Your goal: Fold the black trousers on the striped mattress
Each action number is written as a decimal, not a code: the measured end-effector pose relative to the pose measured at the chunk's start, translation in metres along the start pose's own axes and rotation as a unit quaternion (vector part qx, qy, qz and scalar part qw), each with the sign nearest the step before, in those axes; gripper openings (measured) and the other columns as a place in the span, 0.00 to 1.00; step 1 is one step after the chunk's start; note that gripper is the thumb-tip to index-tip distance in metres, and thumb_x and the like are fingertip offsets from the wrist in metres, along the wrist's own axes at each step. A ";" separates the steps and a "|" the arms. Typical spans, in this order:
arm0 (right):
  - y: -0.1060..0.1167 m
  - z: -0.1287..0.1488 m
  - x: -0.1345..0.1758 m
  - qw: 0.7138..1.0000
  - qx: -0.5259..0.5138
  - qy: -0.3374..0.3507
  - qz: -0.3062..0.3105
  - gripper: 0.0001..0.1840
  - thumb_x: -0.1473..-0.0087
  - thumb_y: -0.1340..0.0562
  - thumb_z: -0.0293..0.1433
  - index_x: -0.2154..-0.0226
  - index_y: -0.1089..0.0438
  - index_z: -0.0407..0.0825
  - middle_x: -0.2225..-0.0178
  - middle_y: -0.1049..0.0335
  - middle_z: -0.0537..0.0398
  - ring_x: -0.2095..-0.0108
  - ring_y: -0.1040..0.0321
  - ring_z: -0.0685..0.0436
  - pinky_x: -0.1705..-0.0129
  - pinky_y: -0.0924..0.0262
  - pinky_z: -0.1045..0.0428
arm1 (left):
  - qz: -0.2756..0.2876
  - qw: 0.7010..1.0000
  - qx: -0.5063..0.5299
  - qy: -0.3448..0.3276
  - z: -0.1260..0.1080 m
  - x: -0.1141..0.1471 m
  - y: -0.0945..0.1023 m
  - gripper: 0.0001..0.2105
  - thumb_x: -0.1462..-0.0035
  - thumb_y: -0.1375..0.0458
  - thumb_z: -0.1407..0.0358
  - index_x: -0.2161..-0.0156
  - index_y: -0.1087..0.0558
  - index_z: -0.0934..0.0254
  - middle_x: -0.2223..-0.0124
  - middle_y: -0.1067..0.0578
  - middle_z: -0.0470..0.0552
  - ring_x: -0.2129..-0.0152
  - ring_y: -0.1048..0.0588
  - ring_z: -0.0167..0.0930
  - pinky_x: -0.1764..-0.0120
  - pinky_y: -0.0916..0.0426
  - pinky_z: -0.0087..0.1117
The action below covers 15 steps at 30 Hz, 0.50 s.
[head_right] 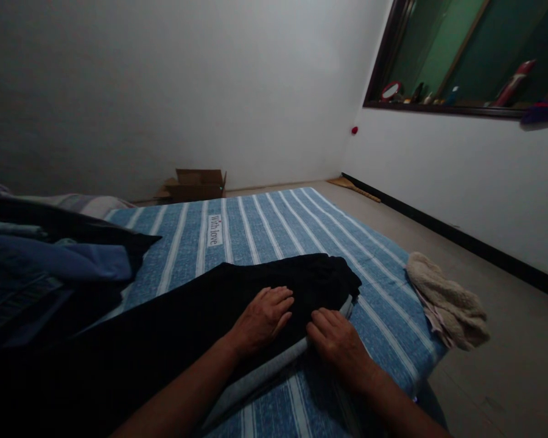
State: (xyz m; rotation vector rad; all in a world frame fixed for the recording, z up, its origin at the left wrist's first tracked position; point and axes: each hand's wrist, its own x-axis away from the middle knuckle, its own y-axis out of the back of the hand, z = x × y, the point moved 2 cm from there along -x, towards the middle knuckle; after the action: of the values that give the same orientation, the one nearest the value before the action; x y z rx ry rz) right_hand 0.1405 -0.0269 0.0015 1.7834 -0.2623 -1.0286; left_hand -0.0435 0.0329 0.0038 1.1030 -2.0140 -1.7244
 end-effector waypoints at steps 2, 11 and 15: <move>0.001 0.001 0.002 1.000 -0.006 -0.021 0.012 0.15 0.44 0.51 0.20 0.63 0.31 0.45 0.59 0.31 0.43 0.57 0.35 0.40 0.58 0.38 0.46 | -0.003 1.000 -0.001 -0.021 -0.002 0.000 0.001 0.12 0.39 0.49 0.69 0.51 0.33 0.63 0.47 0.29 0.54 0.47 0.34 0.36 0.45 0.42 0.45; 0.044 -0.035 -0.060 0.945 -0.177 -0.096 0.257 0.11 0.47 0.41 0.31 0.59 0.31 0.51 0.63 0.30 0.54 0.62 0.33 0.46 0.60 0.41 0.54 | -0.004 0.998 -0.011 -0.064 -0.002 -0.003 0.003 0.09 0.38 0.52 0.70 0.55 0.32 0.63 0.53 0.27 0.53 0.53 0.31 0.34 0.50 0.38 0.39; 0.014 -0.070 -0.117 0.935 -0.077 -0.185 0.292 0.14 0.41 0.47 0.34 0.57 0.30 0.48 0.57 0.30 0.49 0.57 0.33 0.43 0.58 0.44 0.53 | -0.003 0.997 -0.027 -0.067 -0.004 -0.003 0.001 0.08 0.39 0.51 0.72 0.57 0.32 0.64 0.55 0.27 0.53 0.54 0.31 0.34 0.52 0.37 0.36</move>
State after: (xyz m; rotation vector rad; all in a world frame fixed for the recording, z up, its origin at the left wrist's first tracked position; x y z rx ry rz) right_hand 0.1247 0.0827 0.0827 1.2381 -0.8650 -0.9056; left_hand -0.0396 0.0325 0.0069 1.0017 -2.0306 -1.8907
